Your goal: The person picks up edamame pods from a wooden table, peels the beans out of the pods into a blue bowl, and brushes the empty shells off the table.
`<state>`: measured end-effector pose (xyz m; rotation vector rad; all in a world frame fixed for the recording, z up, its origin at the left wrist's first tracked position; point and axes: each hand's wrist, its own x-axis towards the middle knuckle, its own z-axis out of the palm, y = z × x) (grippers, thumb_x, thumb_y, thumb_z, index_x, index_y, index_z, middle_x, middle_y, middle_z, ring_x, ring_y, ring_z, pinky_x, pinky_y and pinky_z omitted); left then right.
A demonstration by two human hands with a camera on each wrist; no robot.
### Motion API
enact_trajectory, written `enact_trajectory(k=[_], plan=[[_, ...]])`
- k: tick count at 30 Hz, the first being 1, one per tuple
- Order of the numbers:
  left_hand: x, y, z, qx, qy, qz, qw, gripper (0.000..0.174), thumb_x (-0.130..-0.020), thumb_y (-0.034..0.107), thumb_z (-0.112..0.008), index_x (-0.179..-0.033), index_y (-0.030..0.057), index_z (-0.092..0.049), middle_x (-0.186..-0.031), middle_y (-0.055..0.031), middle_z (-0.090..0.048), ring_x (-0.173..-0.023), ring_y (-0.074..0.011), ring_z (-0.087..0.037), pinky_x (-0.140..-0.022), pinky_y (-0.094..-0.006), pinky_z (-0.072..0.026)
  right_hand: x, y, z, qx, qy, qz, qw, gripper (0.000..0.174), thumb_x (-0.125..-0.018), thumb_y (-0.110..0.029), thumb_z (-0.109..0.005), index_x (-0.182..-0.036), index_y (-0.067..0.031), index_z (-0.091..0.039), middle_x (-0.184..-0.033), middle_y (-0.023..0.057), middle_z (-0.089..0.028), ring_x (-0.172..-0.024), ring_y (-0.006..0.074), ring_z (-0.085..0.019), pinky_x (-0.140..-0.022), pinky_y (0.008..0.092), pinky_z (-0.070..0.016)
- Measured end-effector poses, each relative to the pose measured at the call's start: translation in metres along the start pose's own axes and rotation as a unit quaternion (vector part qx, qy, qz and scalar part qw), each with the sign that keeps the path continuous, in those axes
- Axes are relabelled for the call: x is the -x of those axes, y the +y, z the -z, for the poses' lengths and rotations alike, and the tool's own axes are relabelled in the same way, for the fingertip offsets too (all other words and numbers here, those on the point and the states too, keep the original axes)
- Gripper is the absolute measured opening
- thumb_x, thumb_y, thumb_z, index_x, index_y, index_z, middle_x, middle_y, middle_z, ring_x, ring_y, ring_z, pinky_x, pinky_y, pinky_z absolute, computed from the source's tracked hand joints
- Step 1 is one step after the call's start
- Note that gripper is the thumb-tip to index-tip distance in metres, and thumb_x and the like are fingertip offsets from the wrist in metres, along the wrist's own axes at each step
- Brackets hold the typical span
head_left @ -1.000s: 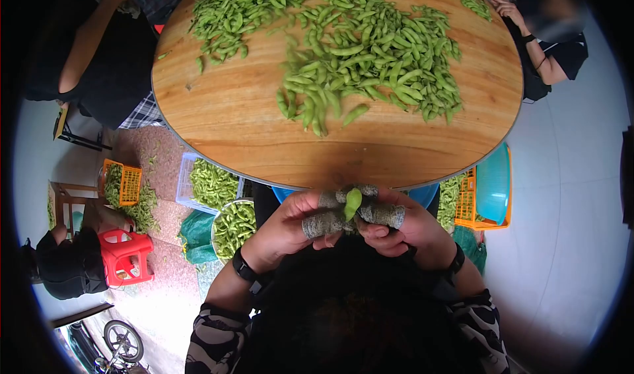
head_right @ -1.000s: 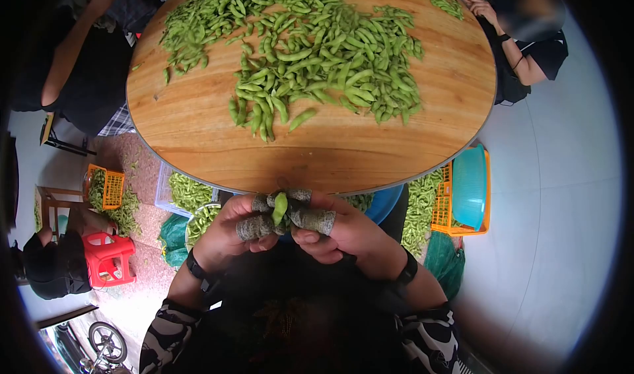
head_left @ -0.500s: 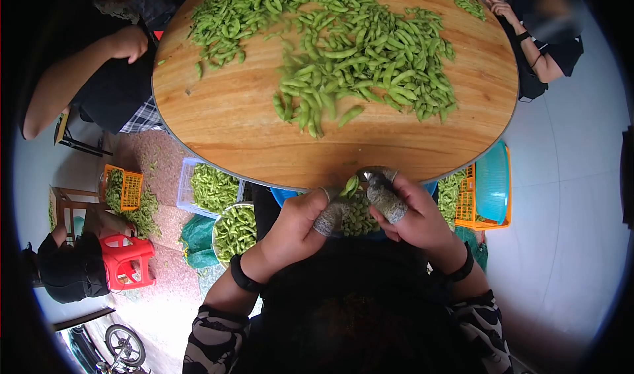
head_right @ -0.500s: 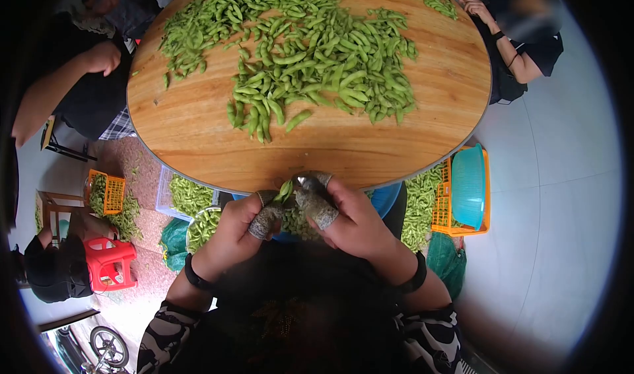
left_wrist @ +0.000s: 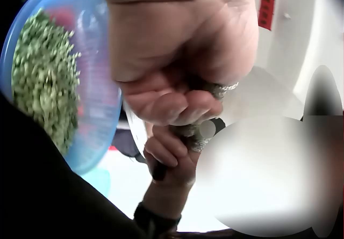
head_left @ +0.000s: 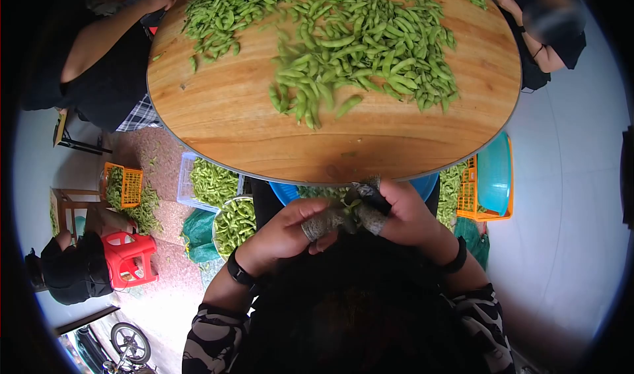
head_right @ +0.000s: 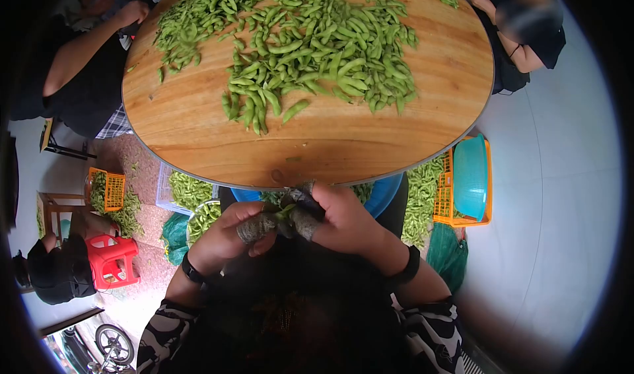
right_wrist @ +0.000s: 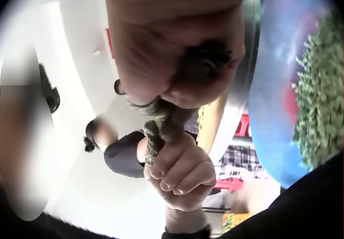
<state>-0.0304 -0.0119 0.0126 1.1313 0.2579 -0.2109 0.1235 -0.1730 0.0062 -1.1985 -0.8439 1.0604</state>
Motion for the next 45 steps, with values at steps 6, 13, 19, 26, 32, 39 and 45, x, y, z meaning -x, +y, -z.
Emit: enact_trajectory(k=[6,13,19,26,32,39,45], plan=[[0.011,-0.008,0.007,-0.233,0.121,-0.084,0.961,0.015,-0.094,0.001,-0.046,-0.095,0.0043,-0.06,-0.064,0.0017,-0.054,-0.055,-0.0069,-0.051,-0.051,-0.021,-0.0402,0.015,-0.008,-0.003,0.458,0.039,0.054,0.887,0.031,-0.082,-0.008,-0.07,-0.111,-0.001,-0.06,-0.09,0.0163,-0.065,-0.082,0.0259,-0.066,-0.072,0.0312,-0.0508],[0.001,-0.018,0.003,-0.167,0.075,-0.085,0.979,0.011,-0.096,0.011,-0.053,-0.096,0.0035,-0.06,-0.062,0.002,-0.051,-0.052,-0.0087,-0.049,-0.049,-0.0217,-0.0368,-0.005,-0.001,-0.006,0.123,0.021,0.034,0.992,0.022,-0.087,-0.009,-0.066,-0.107,-0.0004,-0.06,-0.087,0.0064,-0.064,-0.073,0.0124,-0.059,-0.065,0.0297,-0.0489],[0.004,-0.014,-0.008,0.263,-0.036,0.046,0.963,0.036,-0.094,0.038,-0.058,-0.097,0.0016,-0.058,-0.055,0.0028,-0.042,-0.045,-0.0058,-0.035,-0.044,-0.0213,-0.0271,0.002,0.006,-0.007,-0.08,-0.036,-0.04,0.995,0.021,-0.091,-0.012,-0.064,-0.11,-0.0031,-0.059,-0.085,-0.0006,-0.061,-0.065,0.0039,-0.053,-0.055,0.0207,-0.0418],[-0.006,-0.025,0.006,-0.364,0.134,-0.249,0.887,0.022,-0.088,0.014,-0.068,-0.105,0.004,-0.059,-0.077,-0.0031,-0.061,-0.067,-0.0158,-0.061,-0.059,-0.0325,-0.0488,-0.002,0.014,-0.013,-0.02,0.053,-0.111,0.992,0.015,-0.093,-0.009,-0.059,-0.105,-0.0022,-0.055,-0.072,0.0002,-0.058,-0.053,0.0047,-0.049,-0.047,0.0208,-0.0376],[-0.003,-0.026,0.001,-0.176,0.129,-0.146,0.965,0.015,-0.092,0.003,-0.055,-0.106,0.0057,-0.06,-0.079,0.0025,-0.058,-0.069,-0.0085,-0.056,-0.061,-0.0254,-0.0457,-0.002,0.019,-0.02,0.174,0.08,0.075,0.979,0.029,-0.087,-0.011,-0.065,-0.111,-0.0002,-0.054,-0.089,0.009,-0.066,-0.079,0.019,-0.065,-0.07,0.0306,-0.0513],[-0.01,-0.036,-0.003,-0.066,0.218,-0.106,0.968,0.012,-0.095,0.006,-0.053,-0.102,0.004,-0.063,-0.076,0.0024,-0.057,-0.064,-0.0058,-0.05,-0.057,-0.0208,-0.0412,0.007,0.021,-0.025,0.355,0.066,0.112,0.926,0.04,-0.08,-0.016,-0.07,-0.112,-0.0012,-0.054,-0.095,0.0206,-0.064,-0.088,0.0409,-0.063,-0.072,0.0438,-0.0519],[-0.011,-0.027,0.007,-0.322,0.327,-0.267,0.847,0.007,-0.092,0.002,-0.059,-0.093,-0.0001,-0.065,-0.081,-0.0043,-0.067,-0.068,-0.0097,-0.059,-0.063,-0.0246,-0.0487,0.006,0.021,-0.017,0.439,0.067,0.128,0.887,0.037,-0.079,-0.015,-0.071,-0.11,-0.0006,-0.057,-0.092,0.0186,-0.063,-0.084,0.0391,-0.063,-0.07,0.0446,-0.0521]])
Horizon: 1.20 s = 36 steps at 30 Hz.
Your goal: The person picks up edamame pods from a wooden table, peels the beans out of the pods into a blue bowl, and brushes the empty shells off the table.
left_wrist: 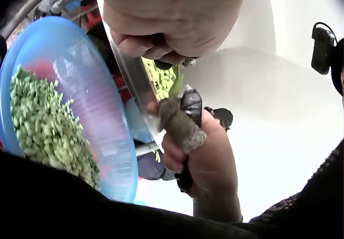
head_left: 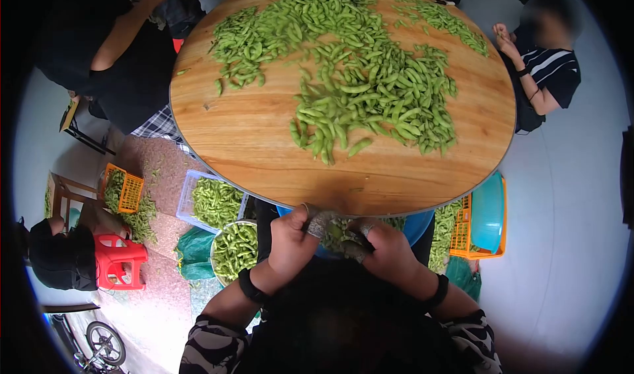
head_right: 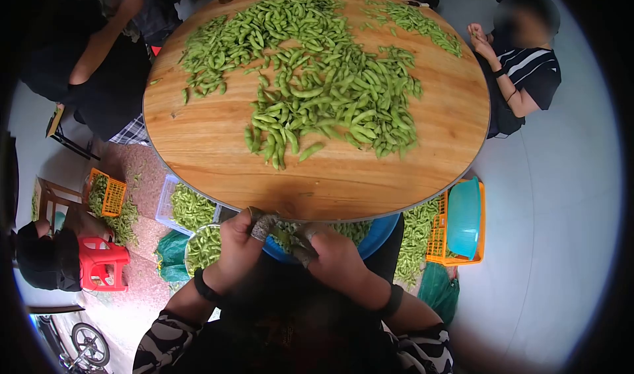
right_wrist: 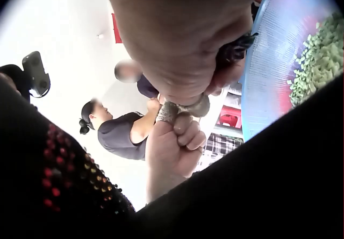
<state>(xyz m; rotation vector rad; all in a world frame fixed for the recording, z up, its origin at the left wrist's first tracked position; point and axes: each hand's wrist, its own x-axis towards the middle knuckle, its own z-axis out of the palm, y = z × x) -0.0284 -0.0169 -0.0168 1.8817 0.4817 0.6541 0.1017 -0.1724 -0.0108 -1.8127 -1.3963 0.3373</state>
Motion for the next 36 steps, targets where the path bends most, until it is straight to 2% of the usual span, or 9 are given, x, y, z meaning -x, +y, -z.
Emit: enact_trajectory(k=[5,8,10,17,19,23,26,29,36], plan=[[0.0,0.002,-0.001,-0.019,-0.041,-0.01,0.999,0.007,-0.091,0.0,-0.059,-0.091,-0.0007,-0.066,-0.083,-0.0053,-0.069,-0.073,-0.0123,-0.063,-0.067,-0.0266,-0.0513,-0.006,-0.015,0.01,0.036,0.062,0.009,0.997,0.038,-0.079,-0.014,-0.073,-0.109,0.0004,-0.056,-0.097,0.0179,-0.065,-0.087,0.0357,-0.065,-0.073,0.039,-0.0536],[-0.002,0.009,-0.015,0.143,-0.05,-0.027,0.988,0.009,-0.09,0.001,-0.057,-0.088,0.0022,-0.066,-0.072,-0.0052,-0.064,-0.061,-0.0114,-0.059,-0.057,-0.0254,-0.0471,-0.01,-0.017,0.006,-0.166,0.042,-0.078,0.982,0.034,-0.082,-0.013,-0.071,-0.11,0.0001,-0.056,-0.101,0.0154,-0.067,-0.089,0.0264,-0.068,-0.075,0.0336,-0.0532],[-0.002,0.028,-0.01,0.356,-0.14,0.152,0.911,0.013,-0.096,0.008,-0.054,-0.09,0.0045,-0.066,-0.07,0.0014,-0.059,-0.059,-0.0057,-0.051,-0.053,-0.0219,-0.0411,-0.013,-0.017,0.006,-0.312,0.051,-0.072,0.946,0.021,-0.088,-0.006,-0.066,-0.105,-0.0021,-0.055,-0.083,0.0038,-0.061,-0.063,0.0065,-0.057,-0.055,0.0221,-0.0457],[0.001,0.009,-0.01,0.344,-0.149,0.145,0.915,0.016,-0.098,0.013,-0.051,-0.094,0.005,-0.065,-0.068,0.0027,-0.056,-0.061,-0.0044,-0.049,-0.053,-0.0223,-0.0403,-0.022,-0.011,0.017,-0.421,-0.075,-0.236,0.872,0.033,-0.085,-0.013,-0.07,-0.111,0.0011,-0.055,-0.091,0.0072,-0.067,-0.082,0.0133,-0.065,-0.07,0.0287,-0.0517],[0.0,0.006,-0.01,0.219,-0.098,0.06,0.969,0.011,-0.094,0.008,-0.054,-0.092,0.0043,-0.063,-0.066,-0.0032,-0.057,-0.059,-0.0124,-0.055,-0.055,-0.0275,-0.0447,-0.025,-0.004,0.006,-0.19,0.037,0.006,0.981,0.026,-0.084,-0.009,-0.07,-0.104,-0.001,-0.057,-0.082,0.0055,-0.063,-0.066,0.016,-0.063,-0.06,0.0291,-0.051],[-0.002,-0.002,-0.009,0.023,-0.096,-0.045,0.994,0.01,-0.082,0.002,-0.06,-0.091,0.0048,-0.063,-0.072,-0.0132,-0.06,-0.063,-0.032,-0.061,-0.057,-0.035,-0.0477,-0.024,-0.016,0.009,0.007,0.018,-0.015,1.0,0.042,-0.072,-0.018,-0.077,-0.105,-0.0006,-0.058,-0.087,0.0182,-0.064,-0.08,0.0348,-0.066,-0.067,0.0367,-0.0528],[-0.005,0.0,-0.007,0.002,-0.109,-0.063,0.992,0.01,-0.08,0.003,-0.061,-0.089,0.0047,-0.063,-0.073,-0.0131,-0.061,-0.063,-0.0332,-0.06,-0.057,-0.0362,-0.0476,-0.024,-0.022,0.008,0.03,-0.01,-0.059,0.998,0.04,-0.074,-0.017,-0.076,-0.105,0.0,-0.058,-0.087,0.0166,-0.065,-0.08,0.033,-0.066,-0.068,0.037,-0.0526],[-0.003,-0.003,-0.008,0.041,-0.106,-0.104,0.988,0.01,-0.082,0.002,-0.061,-0.091,0.0044,-0.064,-0.072,-0.0117,-0.061,-0.062,-0.0297,-0.061,-0.058,-0.0339,-0.0479,-0.025,-0.01,0.01,-0.154,-0.043,-0.118,0.98,0.038,-0.075,-0.017,-0.072,-0.101,0.0029,-0.054,-0.089,0.0217,-0.062,-0.082,0.0404,-0.062,-0.07,0.0435,-0.0505],[-0.002,0.006,0.045,0.1,0.058,0.081,0.99,0.009,-0.094,0.006,-0.058,-0.091,0.0003,-0.065,-0.068,-0.0041,-0.063,-0.049,-0.0087,-0.058,-0.046,-0.0229,-0.0465,-0.033,-0.009,0.028,-0.054,-0.033,-0.012,0.998,0.028,-0.081,-0.006,-0.068,-0.108,0.0007,-0.061,-0.096,0.0134,-0.067,-0.082,0.0277,-0.066,-0.075,0.0328,-0.0514]])
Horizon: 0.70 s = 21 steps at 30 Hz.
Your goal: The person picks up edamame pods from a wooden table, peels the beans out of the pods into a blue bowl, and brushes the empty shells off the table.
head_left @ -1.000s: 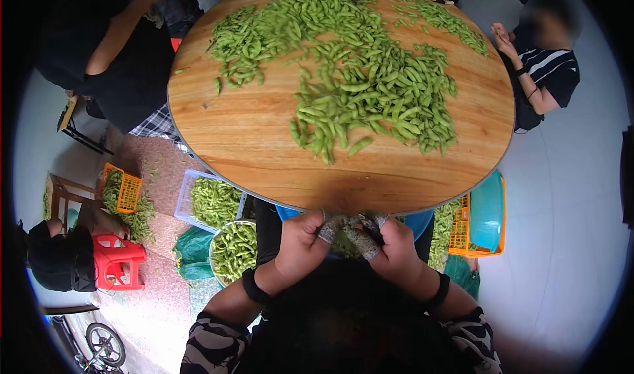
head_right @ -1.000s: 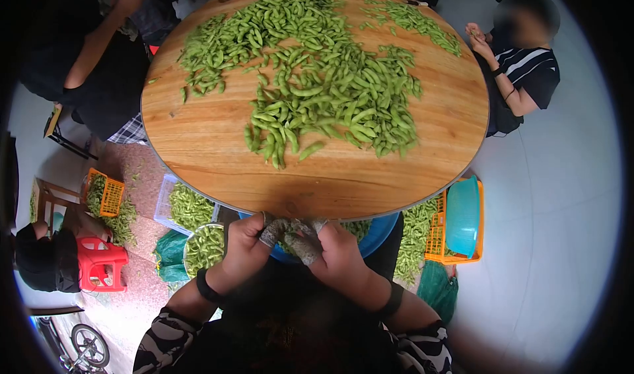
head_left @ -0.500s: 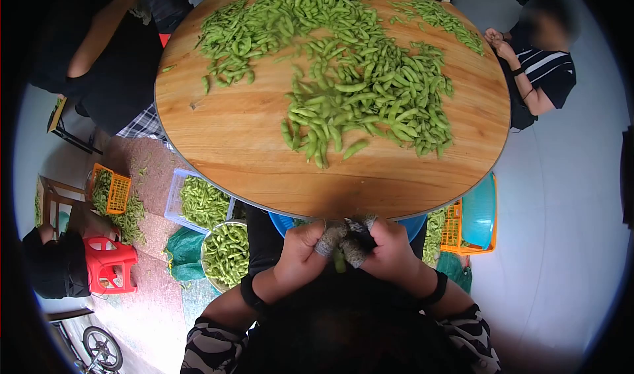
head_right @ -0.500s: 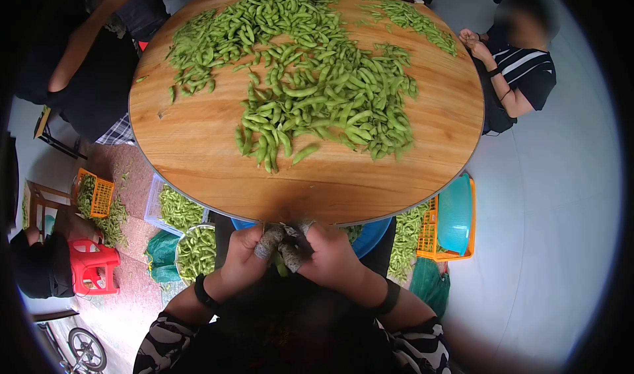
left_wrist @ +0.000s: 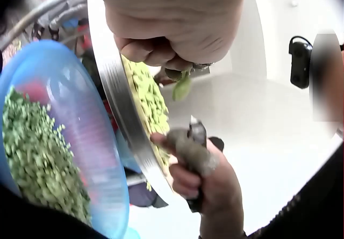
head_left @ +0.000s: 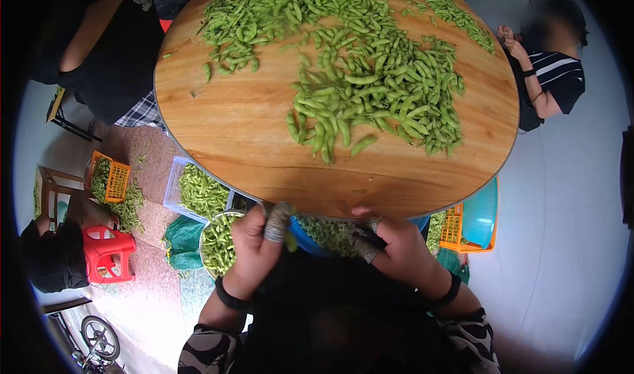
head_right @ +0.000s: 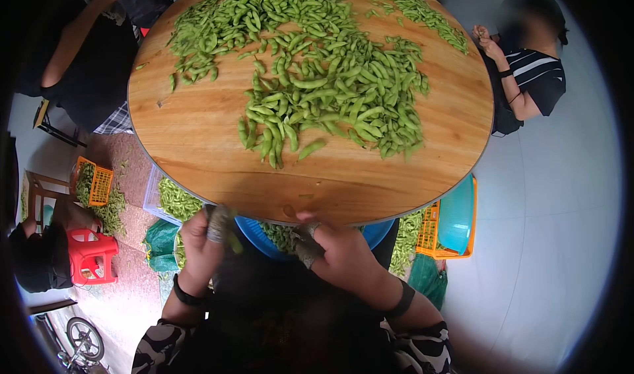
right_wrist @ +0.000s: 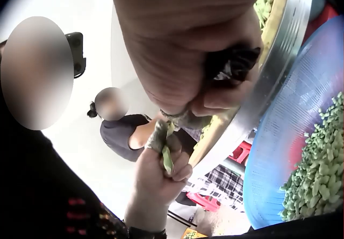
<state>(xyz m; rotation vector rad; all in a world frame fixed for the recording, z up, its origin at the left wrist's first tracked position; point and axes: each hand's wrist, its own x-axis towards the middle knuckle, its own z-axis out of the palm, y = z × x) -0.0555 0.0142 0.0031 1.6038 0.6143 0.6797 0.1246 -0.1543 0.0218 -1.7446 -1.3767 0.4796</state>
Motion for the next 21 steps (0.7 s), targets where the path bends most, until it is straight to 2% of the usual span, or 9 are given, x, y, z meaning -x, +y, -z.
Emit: enact_trajectory(k=[2,3,6,10,12,16,17,20,21], plan=[[-0.005,-0.009,0.027,-0.116,0.094,-0.059,0.987,0.008,-0.093,0.005,-0.058,-0.09,0.001,-0.065,-0.067,-0.0035,-0.063,-0.052,-0.009,-0.059,-0.047,-0.0239,-0.0454,-0.012,0.001,0.012,0.101,0.044,0.059,0.992,0.027,-0.08,-0.005,-0.069,-0.105,0.0009,-0.063,-0.099,0.0134,-0.067,-0.086,0.0279,-0.067,-0.076,0.0333,-0.0515],[-0.005,-0.026,0.052,-0.245,0.139,-0.108,0.953,0.006,-0.091,0.005,-0.06,-0.09,0.0011,-0.065,-0.066,-0.0059,-0.063,-0.056,-0.0118,-0.061,-0.049,-0.0261,-0.0456,-0.015,0.005,0.015,0.028,0.012,-0.056,0.998,0.027,-0.079,-0.006,-0.07,-0.104,0.0011,-0.063,-0.1,0.0138,-0.066,-0.086,0.0298,-0.066,-0.076,0.0343,-0.0516],[-0.015,-0.028,0.1,-0.483,0.204,-0.046,0.85,0.019,-0.087,0.017,-0.069,-0.097,0.002,-0.063,-0.075,-0.0144,-0.067,-0.063,-0.0304,-0.065,-0.057,-0.0375,-0.05,-0.054,0.03,0.026,0.159,0.089,0.022,0.983,0.024,-0.078,-0.009,-0.065,-0.101,-0.0026,-0.061,-0.092,0.0176,-0.062,-0.081,0.0371,-0.062,-0.07,0.0436,-0.0509],[-0.02,-0.027,0.122,-0.579,0.228,-0.014,0.783,0.038,-0.087,0.019,-0.068,-0.115,-0.0007,-0.053,-0.097,-0.0213,-0.064,-0.086,-0.0386,-0.063,-0.071,-0.0441,-0.0507,-0.085,0.057,0.023,0.274,0.072,-0.003,0.959,0.026,-0.074,-0.006,-0.066,-0.1,-0.0032,-0.061,-0.09,0.0179,-0.06,-0.08,0.0373,-0.062,-0.069,0.0445,-0.0507],[-0.022,-0.014,0.106,-0.626,0.246,-0.131,0.729,0.037,-0.087,0.018,-0.068,-0.115,-0.0022,-0.054,-0.097,-0.0219,-0.062,-0.089,-0.0416,-0.061,-0.075,-0.0454,-0.0503,-0.087,0.055,0.021,0.296,0.068,-0.003,0.953,0.027,-0.073,-0.006,-0.067,-0.099,-0.0033,-0.06,-0.089,0.018,-0.06,-0.08,0.0372,-0.062,-0.069,0.0446,-0.0507],[-0.022,0.005,0.03,-0.373,0.102,-0.192,0.902,0.027,-0.084,0.003,-0.067,-0.11,0.0004,-0.061,-0.092,-0.0169,-0.064,-0.081,-0.0317,-0.064,-0.071,-0.037,-0.0521,-0.066,0.027,0.022,0.225,0.035,-0.025,0.973,0.033,-0.072,-0.008,-0.07,-0.104,-0.005,-0.061,-0.09,0.0153,-0.062,-0.078,0.0364,-0.062,-0.068,0.0444,-0.0513],[-0.021,0.006,0.014,-0.326,0.035,-0.188,0.926,0.026,-0.087,-0.002,-0.062,-0.113,0.0018,-0.061,-0.099,-0.013,-0.067,-0.082,-0.0215,-0.065,-0.069,-0.0306,-0.0513,-0.057,0.021,0.021,0.165,0.034,-0.029,0.985,0.036,-0.072,-0.009,-0.071,-0.106,-0.0056,-0.062,-0.091,0.0143,-0.062,-0.077,0.0361,-0.062,-0.068,0.0444,-0.0516],[-0.031,0.004,-0.025,-0.101,-0.138,-0.084,0.982,0.022,-0.097,0.011,-0.05,-0.114,-0.0009,-0.058,-0.095,-0.0091,-0.068,-0.077,-0.0143,-0.062,-0.07,-0.0282,-0.0508,-0.037,0.002,0.023,0.152,0.008,0.026,0.988,0.036,-0.074,-0.009,-0.071,-0.109,-0.0076,-0.062,-0.095,0.0114,-0.064,-0.077,0.0312,-0.064,-0.066,0.0401,-0.0527],[-0.034,0.008,-0.029,-0.028,-0.218,0.017,0.975,0.019,-0.096,0.011,-0.052,-0.11,-0.0001,-0.059,-0.087,-0.0078,-0.065,-0.071,-0.0141,-0.06,-0.067,-0.0276,-0.0492,-0.035,0.0,0.023,0.148,0.02,0.085,0.985,0.036,-0.076,-0.008,-0.07,-0.111,-0.0078,-0.062,-0.095,0.0108,-0.065,-0.079,0.0297,-0.065,-0.066,0.0379,-0.0534]])
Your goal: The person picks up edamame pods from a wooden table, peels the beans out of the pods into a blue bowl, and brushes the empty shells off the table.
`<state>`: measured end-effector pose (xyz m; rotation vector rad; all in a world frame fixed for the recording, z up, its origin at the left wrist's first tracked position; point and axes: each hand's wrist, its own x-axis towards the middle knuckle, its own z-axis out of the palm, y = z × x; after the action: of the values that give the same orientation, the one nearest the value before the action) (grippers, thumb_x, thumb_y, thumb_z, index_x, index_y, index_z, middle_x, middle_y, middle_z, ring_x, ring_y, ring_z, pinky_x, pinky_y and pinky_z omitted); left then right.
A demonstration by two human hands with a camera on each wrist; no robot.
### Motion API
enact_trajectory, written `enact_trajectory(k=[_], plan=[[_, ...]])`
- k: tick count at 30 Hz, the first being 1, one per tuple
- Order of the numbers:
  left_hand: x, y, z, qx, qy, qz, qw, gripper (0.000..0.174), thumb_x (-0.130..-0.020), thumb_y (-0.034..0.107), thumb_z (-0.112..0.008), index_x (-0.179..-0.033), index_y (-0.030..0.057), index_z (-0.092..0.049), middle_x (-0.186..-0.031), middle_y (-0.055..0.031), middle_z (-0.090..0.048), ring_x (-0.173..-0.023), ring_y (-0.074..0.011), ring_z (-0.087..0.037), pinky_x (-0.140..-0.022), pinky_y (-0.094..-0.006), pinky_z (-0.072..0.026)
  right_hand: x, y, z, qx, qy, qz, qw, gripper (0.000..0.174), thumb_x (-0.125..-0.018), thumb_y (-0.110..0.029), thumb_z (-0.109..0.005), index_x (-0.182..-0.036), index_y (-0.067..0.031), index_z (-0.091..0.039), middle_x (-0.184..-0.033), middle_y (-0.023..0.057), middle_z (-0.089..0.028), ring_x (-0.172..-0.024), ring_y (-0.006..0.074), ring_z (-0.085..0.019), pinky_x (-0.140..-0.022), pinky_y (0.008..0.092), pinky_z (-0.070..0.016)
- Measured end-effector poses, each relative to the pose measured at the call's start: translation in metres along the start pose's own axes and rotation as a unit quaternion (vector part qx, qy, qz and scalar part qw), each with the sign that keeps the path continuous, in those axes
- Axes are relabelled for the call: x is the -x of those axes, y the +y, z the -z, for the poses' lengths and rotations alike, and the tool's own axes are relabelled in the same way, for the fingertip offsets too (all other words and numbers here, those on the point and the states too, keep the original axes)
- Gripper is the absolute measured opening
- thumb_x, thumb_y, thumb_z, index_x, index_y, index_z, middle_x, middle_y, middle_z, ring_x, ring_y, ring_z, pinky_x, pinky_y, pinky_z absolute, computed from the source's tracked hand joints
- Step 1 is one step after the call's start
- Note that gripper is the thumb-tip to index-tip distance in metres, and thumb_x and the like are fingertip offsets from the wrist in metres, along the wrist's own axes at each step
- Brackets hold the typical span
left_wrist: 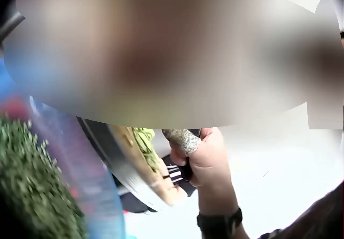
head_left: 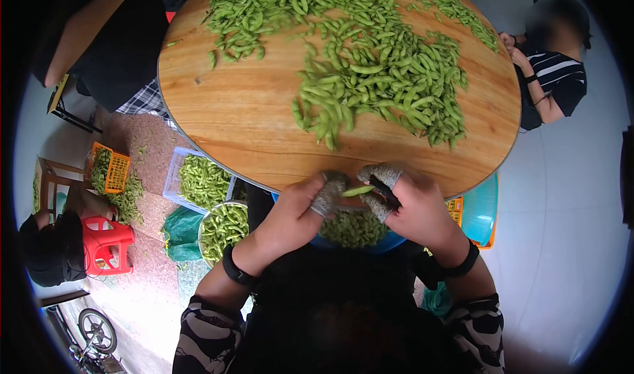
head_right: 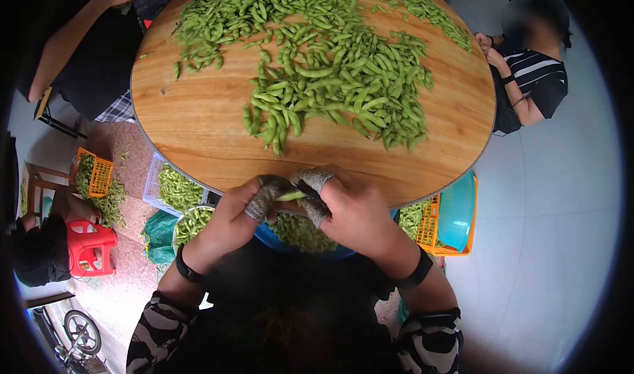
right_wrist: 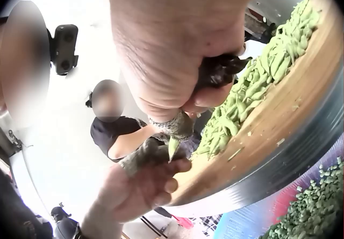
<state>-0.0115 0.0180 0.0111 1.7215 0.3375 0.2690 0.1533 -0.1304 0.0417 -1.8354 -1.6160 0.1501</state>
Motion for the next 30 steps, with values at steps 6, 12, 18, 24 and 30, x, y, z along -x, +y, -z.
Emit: enact_trajectory(k=[6,12,18,24,30], plan=[[0.0,0.005,-0.005,0.268,-0.093,0.155,0.946,0.017,-0.098,0.016,-0.052,-0.103,0.0028,-0.061,-0.079,0.0007,-0.059,-0.066,-0.0065,-0.054,-0.062,-0.0225,-0.0448,0.026,-0.002,-0.004,-0.144,0.013,-0.092,0.985,0.042,-0.082,-0.004,-0.065,-0.123,-0.0033,-0.055,-0.096,0.0149,-0.064,-0.09,0.0313,-0.066,-0.076,0.0373,-0.0529],[0.005,-0.003,-0.015,0.105,-0.013,0.023,0.994,0.013,-0.091,0.006,-0.061,-0.104,0.0028,-0.061,-0.086,-0.0043,-0.062,-0.072,-0.0133,-0.058,-0.065,-0.0279,-0.0483,0.027,-0.01,-0.006,-0.356,-0.089,-0.135,0.921,0.026,-0.086,0.002,-0.052,-0.112,0.0013,-0.053,-0.085,0.0068,-0.061,-0.076,0.0141,-0.06,-0.07,0.0275,-0.0485],[0.005,-0.005,-0.021,-0.219,0.034,-0.161,0.962,0.023,-0.081,0.0,-0.066,-0.103,0.002,-0.06,-0.088,-0.0152,-0.064,-0.074,-0.0295,-0.064,-0.066,-0.0355,-0.0507,0.029,-0.015,-0.004,-0.39,-0.094,-0.229,0.887,0.036,-0.091,-0.003,-0.053,-0.127,-0.0043,-0.049,-0.08,0.0004,-0.058,-0.064,0.0057,-0.052,-0.058,0.021,-0.042],[0.014,-0.012,-0.014,0.039,-0.044,-0.03,0.998,0.016,-0.088,0.005,-0.063,-0.104,0.0026,-0.061,-0.078,-0.0068,-0.062,-0.067,-0.0178,-0.061,-0.058,-0.029,-0.0471,0.029,-0.007,-0.005,-0.679,-0.174,-0.367,0.612,0.027,-0.095,-0.004,-0.044,-0.122,-0.0085,-0.05,-0.076,-0.0022,-0.053,-0.056,0.0048,-0.042,-0.049,0.0205,-0.0356],[0.01,-0.003,-0.006,0.273,-0.114,0.152,0.943,0.015,-0.092,0.01,-0.062,-0.105,0.0038,-0.062,-0.075,-0.0004,-0.062,-0.062,-0.0072,-0.054,-0.057,-0.0221,-0.0448,0.022,-0.015,-0.006,-0.667,-0.149,-0.38,0.623,0.028,-0.096,-0.005,-0.044,-0.124,-0.0093,-0.048,-0.075,-0.0022,-0.051,-0.05,0.0035,-0.035,-0.043,0.0196,-0.0307]])
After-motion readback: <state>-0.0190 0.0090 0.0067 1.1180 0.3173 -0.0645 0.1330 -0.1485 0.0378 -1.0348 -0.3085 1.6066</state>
